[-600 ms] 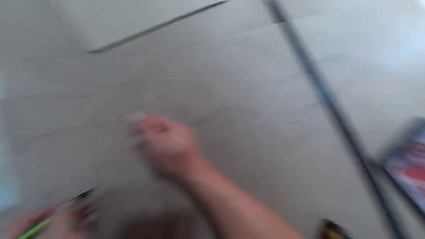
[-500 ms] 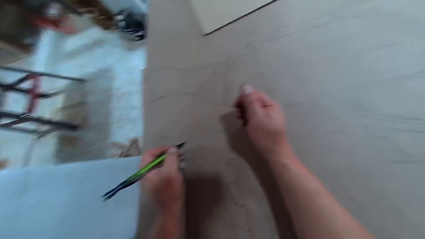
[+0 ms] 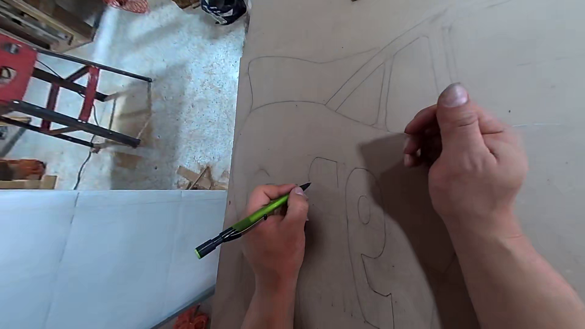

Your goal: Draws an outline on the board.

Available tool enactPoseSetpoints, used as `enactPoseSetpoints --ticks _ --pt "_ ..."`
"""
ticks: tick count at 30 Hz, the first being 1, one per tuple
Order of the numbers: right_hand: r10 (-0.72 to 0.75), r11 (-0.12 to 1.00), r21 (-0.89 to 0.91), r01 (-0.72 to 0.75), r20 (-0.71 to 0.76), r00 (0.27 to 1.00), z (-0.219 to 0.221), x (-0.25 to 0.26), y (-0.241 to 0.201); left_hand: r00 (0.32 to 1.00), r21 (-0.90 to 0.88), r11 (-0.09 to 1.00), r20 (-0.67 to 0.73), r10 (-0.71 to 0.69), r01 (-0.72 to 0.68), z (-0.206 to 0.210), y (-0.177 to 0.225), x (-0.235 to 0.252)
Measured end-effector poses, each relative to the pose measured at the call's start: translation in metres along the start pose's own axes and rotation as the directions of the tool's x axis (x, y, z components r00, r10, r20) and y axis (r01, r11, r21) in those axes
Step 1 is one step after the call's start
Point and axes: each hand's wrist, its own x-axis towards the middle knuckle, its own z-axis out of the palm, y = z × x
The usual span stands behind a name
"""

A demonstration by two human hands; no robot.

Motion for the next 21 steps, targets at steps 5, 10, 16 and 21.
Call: enactPoseSetpoints --ticks 5,10,16,21 --pt "0.001 1.000 0.009 -0.001 0.000 1.000 0.0015 0.0009 -0.0001 0.999 0.024 0.999 -0.022 -0.041 0.041 0.0015 0.0021 0.0016" --pt "0.000 1.000 0.030 0.000 0.001 1.000 0.0001 0.0018 0.0005 0.999 0.002 0.999 -0.015 -0.050 0.050 0.0020 0.0026 0.0021" --pt "0.007 1.000 0.027 -0.007 -0.006 1.000 0.0005 0.0018 -0.0001 0.999 0.009 0.999 -0.016 -0.039 0.039 0.0018 0.0026 0.0021" --pt "0.006 0.999 0.043 -0.006 -0.006 1.000 -0.0005 0.0022 0.0005 1.000 -0.004 1.000 0.008 -0.018 0.018 0.0024 0.0020 0.0006"
